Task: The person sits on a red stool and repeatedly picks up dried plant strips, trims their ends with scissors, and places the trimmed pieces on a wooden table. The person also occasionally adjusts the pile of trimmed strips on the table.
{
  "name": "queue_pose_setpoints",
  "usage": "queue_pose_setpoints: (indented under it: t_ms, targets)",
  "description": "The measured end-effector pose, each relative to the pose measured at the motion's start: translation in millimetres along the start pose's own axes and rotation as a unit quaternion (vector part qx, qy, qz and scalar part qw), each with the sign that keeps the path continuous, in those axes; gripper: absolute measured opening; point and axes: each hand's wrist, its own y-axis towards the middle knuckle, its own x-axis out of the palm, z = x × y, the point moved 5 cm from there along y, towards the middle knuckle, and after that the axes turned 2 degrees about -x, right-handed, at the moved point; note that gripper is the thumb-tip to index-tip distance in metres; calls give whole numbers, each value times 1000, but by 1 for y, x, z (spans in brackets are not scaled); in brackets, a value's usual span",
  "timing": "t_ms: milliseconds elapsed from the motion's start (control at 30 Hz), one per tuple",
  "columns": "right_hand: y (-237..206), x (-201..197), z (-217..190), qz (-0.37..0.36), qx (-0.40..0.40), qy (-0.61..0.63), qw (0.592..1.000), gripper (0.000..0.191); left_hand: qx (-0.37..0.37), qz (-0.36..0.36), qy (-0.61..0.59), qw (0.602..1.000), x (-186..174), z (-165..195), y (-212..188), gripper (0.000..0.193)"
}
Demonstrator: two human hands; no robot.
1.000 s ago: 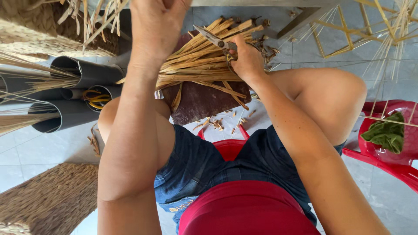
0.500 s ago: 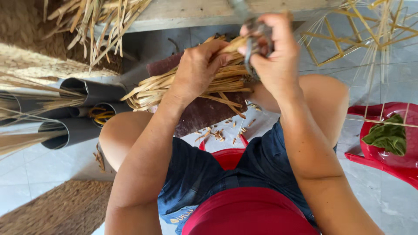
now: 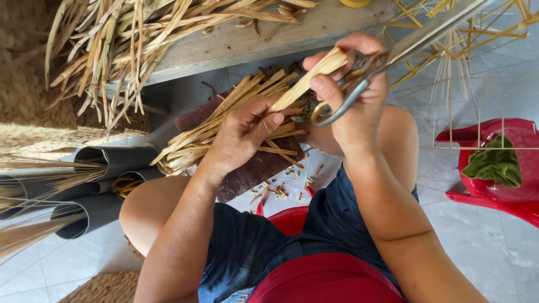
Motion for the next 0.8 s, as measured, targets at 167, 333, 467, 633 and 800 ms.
queue_pose_setpoints:
  t_ms: [167, 333, 467, 633, 800]
  targets:
    - [-6, 19, -4, -61, -13, -56, 996, 42, 120, 125, 96, 980, -4, 24, 1, 31]
    - [-6, 34, -4, -70, 26, -41, 996, 47, 56, 163, -4, 985, -8, 13, -5, 25]
    - [-2, 36, -11, -126, 57, -95, 986, 68, 26, 177, -120, 977, -17, 3, -12, 20]
    - [-16, 52, 3, -199, 191, -202, 940, 68, 11, 220, -186, 958, -31, -2, -16, 17]
    - [-27, 69, 10, -232, 195, -261, 916, 66, 9, 234, -176, 956, -36, 2, -18, 16]
